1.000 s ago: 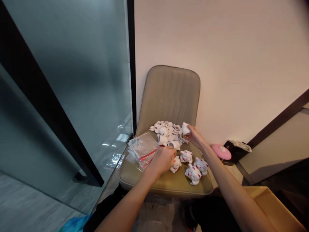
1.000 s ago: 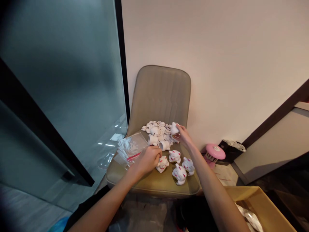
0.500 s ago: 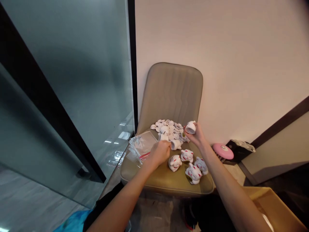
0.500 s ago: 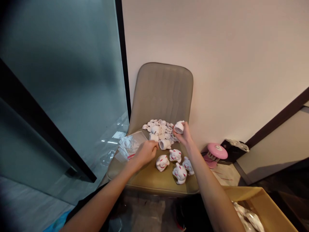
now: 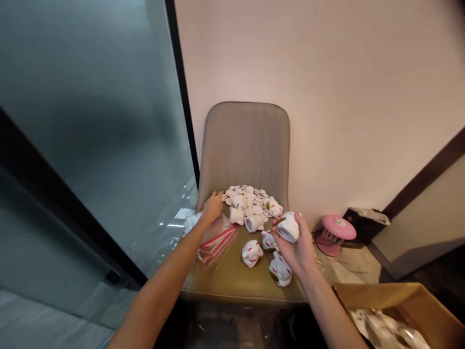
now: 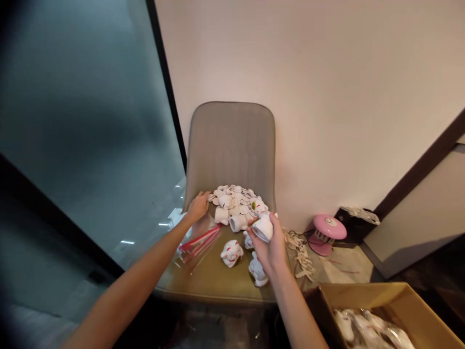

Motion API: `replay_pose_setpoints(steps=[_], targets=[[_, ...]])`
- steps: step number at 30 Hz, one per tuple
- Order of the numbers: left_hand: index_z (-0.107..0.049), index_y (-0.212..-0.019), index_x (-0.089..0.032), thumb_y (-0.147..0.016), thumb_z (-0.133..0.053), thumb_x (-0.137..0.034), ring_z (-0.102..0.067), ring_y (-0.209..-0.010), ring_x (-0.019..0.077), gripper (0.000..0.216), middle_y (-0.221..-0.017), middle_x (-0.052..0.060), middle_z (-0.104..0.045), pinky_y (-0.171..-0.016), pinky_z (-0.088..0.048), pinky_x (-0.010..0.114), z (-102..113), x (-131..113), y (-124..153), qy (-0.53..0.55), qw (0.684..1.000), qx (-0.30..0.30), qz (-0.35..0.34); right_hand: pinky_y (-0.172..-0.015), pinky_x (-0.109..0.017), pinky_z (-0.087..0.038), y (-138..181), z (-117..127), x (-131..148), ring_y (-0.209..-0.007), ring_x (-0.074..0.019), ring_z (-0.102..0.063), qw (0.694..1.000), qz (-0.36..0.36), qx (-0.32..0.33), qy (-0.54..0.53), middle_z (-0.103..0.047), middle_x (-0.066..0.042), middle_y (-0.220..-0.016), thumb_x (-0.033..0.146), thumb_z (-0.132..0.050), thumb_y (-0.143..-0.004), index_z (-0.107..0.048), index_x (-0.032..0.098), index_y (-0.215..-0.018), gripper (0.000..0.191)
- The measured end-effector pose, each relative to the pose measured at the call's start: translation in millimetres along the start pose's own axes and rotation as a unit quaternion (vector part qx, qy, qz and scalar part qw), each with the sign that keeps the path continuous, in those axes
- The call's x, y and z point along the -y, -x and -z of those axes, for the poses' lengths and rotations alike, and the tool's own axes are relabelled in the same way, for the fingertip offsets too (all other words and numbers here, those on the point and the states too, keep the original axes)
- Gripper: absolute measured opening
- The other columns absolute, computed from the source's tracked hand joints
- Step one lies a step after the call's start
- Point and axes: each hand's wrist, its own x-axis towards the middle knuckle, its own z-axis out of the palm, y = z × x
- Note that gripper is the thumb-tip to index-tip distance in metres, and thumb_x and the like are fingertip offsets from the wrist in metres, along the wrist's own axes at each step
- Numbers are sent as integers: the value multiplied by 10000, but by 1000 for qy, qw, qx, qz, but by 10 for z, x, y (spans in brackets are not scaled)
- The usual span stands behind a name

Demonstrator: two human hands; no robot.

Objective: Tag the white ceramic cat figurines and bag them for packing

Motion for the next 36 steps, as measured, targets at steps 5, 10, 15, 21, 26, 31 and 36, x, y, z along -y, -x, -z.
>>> replay_pose_setpoints(steps=[5, 10, 15, 21, 26, 31, 36], targets=[[-641, -1164, -209, -916, -496, -250, -653, -1031, 286, 290, -1184, 147, -603, -878, -485, 379, -98, -110, -287, -30, 999, 30, 1, -663, -299, -565, -69, -32, 2, -735, -177, -667, 999, 7, 3, -40, -690, -22, -747, 359, -683, -816, -628, 195, -906, 194], [-679, -1006, -192, -839, -607, -276, -648, -1042, 322, 200, -1122, 152, -642, -890, -480, 418, -53, -145, -455, -9, 999, 49, 12, -648, -312, -563, -85, -64, -26, -719, -191, -679, 998, -11, 0, -56, -694, -19, -730, 374, -693, -814, -626, 198, -894, 205], [-659, -768, -165, -723, -660, -177, -643, -1041, 348, 47, -969, 157, -683, -911, -462, 450, 124, -177, -454, 73, 996, 30, 43, -662, -328, -573, -99, -103, -24, -705, -195, -678, 996, -16, 15, -83, -687, -18, -707, 399, -679, -828, -625, 194, -881, 219], [-641, -813, -143, -757, -594, -293, -678, -850, 250, 167, -822, 120, -686, -780, -530, 366, 487, -379, -313, 285, 955, -16, 86, -789, -363, -580, -162, -112, -29, -743, -175, -676, 988, -15, 17, -153, -707, -15, -762, 388, -646, -862, -643, 191, -882, 198], [-663, -963, -155, -721, -662, -425, -668, -714, 149, 362, -885, 65, -705, -737, -558, 291, 755, -796, 361, 451, 891, 19, 46, -606, -291, -553, -180, -128, -57, -666, -156, -642, 985, -72, -10, -157, -706, 4, -762, 421, -639, -859, -644, 209, -904, 216], [-648, -935, -164, -753, -718, -426, -664, -638, 150, 326, -800, 32, -700, -660, -559, 285, 820, -1225, 1301, 570, 820, 54, -8, -511, -231, -484, -142, -145, -97, -640, -141, -619, 985, -81, 24, -148, -704, 12, -770, 427, -588, -891, -642, 211, -906, 223], [-622, -907, -182, -838, -659, -423, -664, -597, 153, 253, -716, 8, -682, -595, -529, 254, 683, -1324, 1724, 524, 851, -22, -40, -629, -266, -540, -82, -115, -165, -710, -157, -649, 993, -65, 22, -94, -714, 14, -819, 279, -647, -833, -635, 233, -1031, 203]])
